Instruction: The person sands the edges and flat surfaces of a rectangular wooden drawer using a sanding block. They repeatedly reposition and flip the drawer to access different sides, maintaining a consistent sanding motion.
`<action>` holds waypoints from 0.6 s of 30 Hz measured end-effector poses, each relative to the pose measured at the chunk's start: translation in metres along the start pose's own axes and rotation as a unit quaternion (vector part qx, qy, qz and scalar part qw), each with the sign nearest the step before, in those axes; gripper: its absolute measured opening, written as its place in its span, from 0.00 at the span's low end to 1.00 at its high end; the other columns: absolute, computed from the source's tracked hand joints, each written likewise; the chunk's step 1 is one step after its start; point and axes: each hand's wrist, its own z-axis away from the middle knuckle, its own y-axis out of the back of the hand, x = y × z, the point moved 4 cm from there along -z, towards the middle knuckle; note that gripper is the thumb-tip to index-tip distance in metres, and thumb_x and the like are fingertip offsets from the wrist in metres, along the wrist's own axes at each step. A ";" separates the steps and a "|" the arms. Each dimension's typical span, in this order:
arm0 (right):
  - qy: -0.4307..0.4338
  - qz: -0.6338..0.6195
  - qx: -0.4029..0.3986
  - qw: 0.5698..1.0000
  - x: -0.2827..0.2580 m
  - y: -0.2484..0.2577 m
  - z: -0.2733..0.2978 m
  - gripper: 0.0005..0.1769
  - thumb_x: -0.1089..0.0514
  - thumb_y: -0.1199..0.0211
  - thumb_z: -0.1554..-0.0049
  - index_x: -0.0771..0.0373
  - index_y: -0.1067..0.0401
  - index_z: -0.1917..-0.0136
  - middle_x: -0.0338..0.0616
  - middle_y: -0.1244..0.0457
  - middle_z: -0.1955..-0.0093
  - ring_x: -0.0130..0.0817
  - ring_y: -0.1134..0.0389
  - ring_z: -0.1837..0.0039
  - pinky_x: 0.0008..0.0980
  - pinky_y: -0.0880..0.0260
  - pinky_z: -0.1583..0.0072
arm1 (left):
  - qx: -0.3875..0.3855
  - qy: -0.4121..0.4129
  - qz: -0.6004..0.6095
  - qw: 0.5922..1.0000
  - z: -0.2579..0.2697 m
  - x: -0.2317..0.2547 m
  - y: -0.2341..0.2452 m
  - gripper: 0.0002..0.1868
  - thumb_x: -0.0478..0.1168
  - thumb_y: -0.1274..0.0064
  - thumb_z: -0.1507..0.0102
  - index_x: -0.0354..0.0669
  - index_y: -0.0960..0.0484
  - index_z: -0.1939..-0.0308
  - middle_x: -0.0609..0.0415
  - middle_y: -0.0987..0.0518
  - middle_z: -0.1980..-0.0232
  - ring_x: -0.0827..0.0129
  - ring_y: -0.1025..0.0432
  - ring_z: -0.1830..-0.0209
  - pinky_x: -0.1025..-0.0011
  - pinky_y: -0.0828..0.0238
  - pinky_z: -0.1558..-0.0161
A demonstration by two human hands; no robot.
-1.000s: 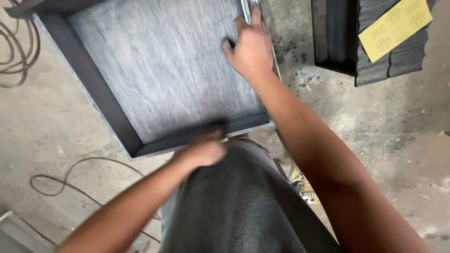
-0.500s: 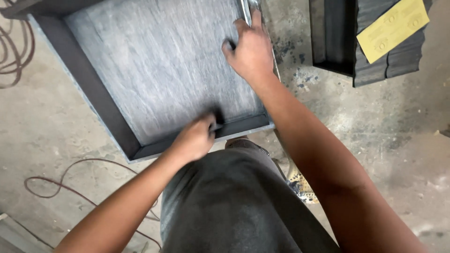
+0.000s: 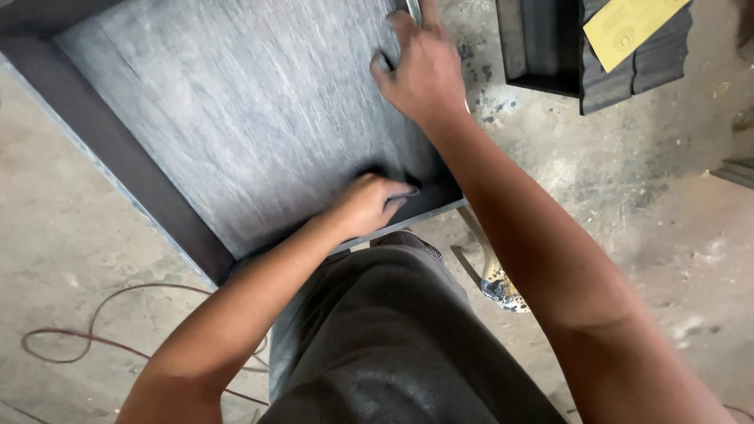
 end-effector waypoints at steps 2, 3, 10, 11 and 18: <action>-0.016 0.003 -0.008 1.000 -0.001 -0.001 0.001 0.19 0.51 0.33 0.42 0.65 0.29 0.44 0.57 0.44 0.36 0.54 0.32 0.59 0.53 0.31 0.61 | -0.008 -0.015 0.000 1.000 0.004 -0.004 -0.006 0.20 0.38 0.51 0.35 0.52 0.18 0.38 0.50 0.15 0.44 0.48 0.24 0.48 0.56 0.30 0.45; -0.029 0.004 -0.015 0.999 0.000 -0.001 -0.001 0.20 0.50 0.33 0.43 0.64 0.29 0.43 0.56 0.44 0.36 0.55 0.31 0.56 0.54 0.31 0.62 | -0.013 -0.030 -0.003 0.999 0.005 -0.005 -0.008 0.23 0.36 0.53 0.35 0.52 0.21 0.35 0.48 0.16 0.42 0.49 0.26 0.45 0.57 0.32 0.42; -0.010 0.010 0.004 1.000 -0.003 -0.001 0.000 0.16 0.53 0.34 0.42 0.65 0.29 0.46 0.60 0.44 0.35 0.50 0.31 0.61 0.51 0.26 0.56 | -0.040 0.073 0.029 0.996 -0.044 0.010 -0.035 0.26 0.34 0.62 0.35 0.46 0.22 0.34 0.40 0.22 0.36 0.46 0.27 0.38 0.58 0.35 0.34; -0.026 -0.001 -0.010 1.000 -0.003 0.000 -0.001 0.16 0.53 0.34 0.42 0.65 0.30 0.47 0.60 0.44 0.36 0.56 0.32 0.58 0.55 0.29 0.58 | -0.014 0.048 0.033 0.998 -0.049 0.013 -0.037 0.21 0.37 0.58 0.35 0.43 0.21 0.39 0.42 0.19 0.39 0.44 0.26 0.42 0.55 0.34 0.38; -0.035 -0.021 -0.002 0.999 -0.003 0.002 -0.002 0.16 0.53 0.34 0.46 0.65 0.30 0.50 0.59 0.43 0.40 0.62 0.32 0.53 0.59 0.30 0.59 | 0.022 -0.085 0.076 0.993 -0.001 -0.012 -0.022 0.24 0.29 0.53 0.39 0.44 0.23 0.38 0.50 0.19 0.37 0.53 0.26 0.38 0.61 0.36 0.33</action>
